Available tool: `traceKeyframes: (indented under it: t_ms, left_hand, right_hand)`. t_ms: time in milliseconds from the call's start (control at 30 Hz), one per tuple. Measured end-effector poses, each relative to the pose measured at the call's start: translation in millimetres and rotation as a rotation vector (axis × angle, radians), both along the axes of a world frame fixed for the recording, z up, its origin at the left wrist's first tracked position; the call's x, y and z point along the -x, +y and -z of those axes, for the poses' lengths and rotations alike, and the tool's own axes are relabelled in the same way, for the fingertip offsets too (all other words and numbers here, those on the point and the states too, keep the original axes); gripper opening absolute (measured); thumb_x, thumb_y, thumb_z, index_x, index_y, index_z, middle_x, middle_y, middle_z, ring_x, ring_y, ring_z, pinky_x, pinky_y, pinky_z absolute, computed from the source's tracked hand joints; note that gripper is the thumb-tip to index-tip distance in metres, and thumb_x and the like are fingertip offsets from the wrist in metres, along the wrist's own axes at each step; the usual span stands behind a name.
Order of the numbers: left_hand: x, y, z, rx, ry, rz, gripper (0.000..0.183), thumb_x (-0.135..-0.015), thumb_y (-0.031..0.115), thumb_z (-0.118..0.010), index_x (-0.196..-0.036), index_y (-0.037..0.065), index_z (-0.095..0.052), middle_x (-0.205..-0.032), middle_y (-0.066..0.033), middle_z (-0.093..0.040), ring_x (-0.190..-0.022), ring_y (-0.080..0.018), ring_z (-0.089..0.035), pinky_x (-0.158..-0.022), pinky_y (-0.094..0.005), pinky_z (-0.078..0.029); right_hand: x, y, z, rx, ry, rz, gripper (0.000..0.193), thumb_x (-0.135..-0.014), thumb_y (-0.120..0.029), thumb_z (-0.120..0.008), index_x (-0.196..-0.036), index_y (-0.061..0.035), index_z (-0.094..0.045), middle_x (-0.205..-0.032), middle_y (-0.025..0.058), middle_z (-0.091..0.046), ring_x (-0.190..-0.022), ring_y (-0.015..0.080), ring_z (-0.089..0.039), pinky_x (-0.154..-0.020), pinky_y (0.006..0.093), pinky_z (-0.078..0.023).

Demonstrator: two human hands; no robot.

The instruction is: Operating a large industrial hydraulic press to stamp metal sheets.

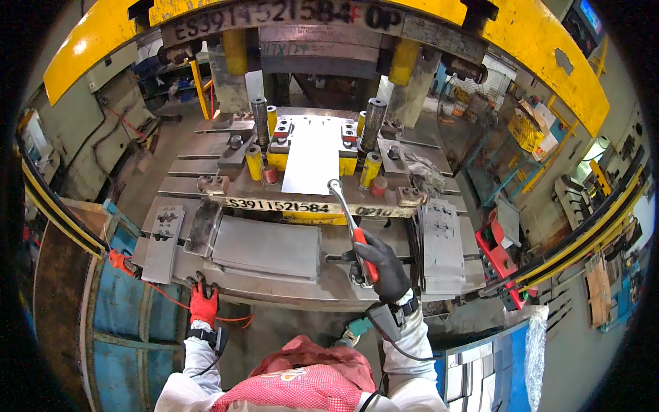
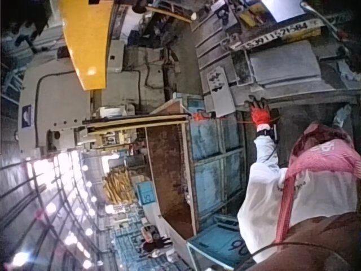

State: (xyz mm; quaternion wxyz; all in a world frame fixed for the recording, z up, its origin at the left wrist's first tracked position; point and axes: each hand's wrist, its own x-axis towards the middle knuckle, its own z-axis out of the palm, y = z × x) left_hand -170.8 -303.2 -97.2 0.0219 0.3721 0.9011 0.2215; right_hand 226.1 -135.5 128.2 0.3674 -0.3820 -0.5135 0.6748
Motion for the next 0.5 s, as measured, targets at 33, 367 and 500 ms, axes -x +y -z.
traceKeyframes:
  t_ms: [33,367,500]
  left_hand:
    - [0.9,-0.4,1.1,-0.009,-0.004,0.006,0.061,-0.077,0.042,-0.06,-0.127,0.011,-0.044,-0.128,-0.0246,-0.041,-0.12,-0.0381,-0.038,-0.099,-0.0434,-0.033]
    - [-1.9,0.6,-4.2,-0.071,-0.001,0.024,0.059,-0.078,0.043,-0.058,-0.126,0.012,-0.045,-0.129,-0.0239,-0.041,-0.12,-0.0374,-0.038,-0.099,-0.0434,-0.033]
    - [-4.4,2.0,-7.5,-0.066,0.011,0.009,0.057,-0.079,0.043,-0.058,-0.125,0.013,-0.045,-0.129,-0.0237,-0.04,-0.119,-0.0375,-0.039,-0.098,-0.043,-0.033]
  right_hand:
    - [0.9,-0.8,-1.4,0.023,0.022,-0.009,0.047,-0.084,-0.027,-0.053,-0.122,-0.0024,-0.045,-0.083,0.0037,-0.06,-0.059,0.007,-0.051,-0.052,0.0213,-0.042]
    - [-1.4,-1.4,2.2,0.085,0.097,-0.028,0.05,-0.084,-0.028,-0.053,-0.125,-0.001,-0.041,-0.086,0.0091,-0.063,-0.064,0.0084,-0.054,-0.053,0.0212,-0.042]
    - [-3.1,-2.6,2.0,0.0,0.059,-0.043,0.048,-0.087,-0.022,-0.051,-0.126,0.0027,-0.038,-0.091,0.0113,-0.062,-0.068,0.0104,-0.056,-0.058,0.022,-0.044]
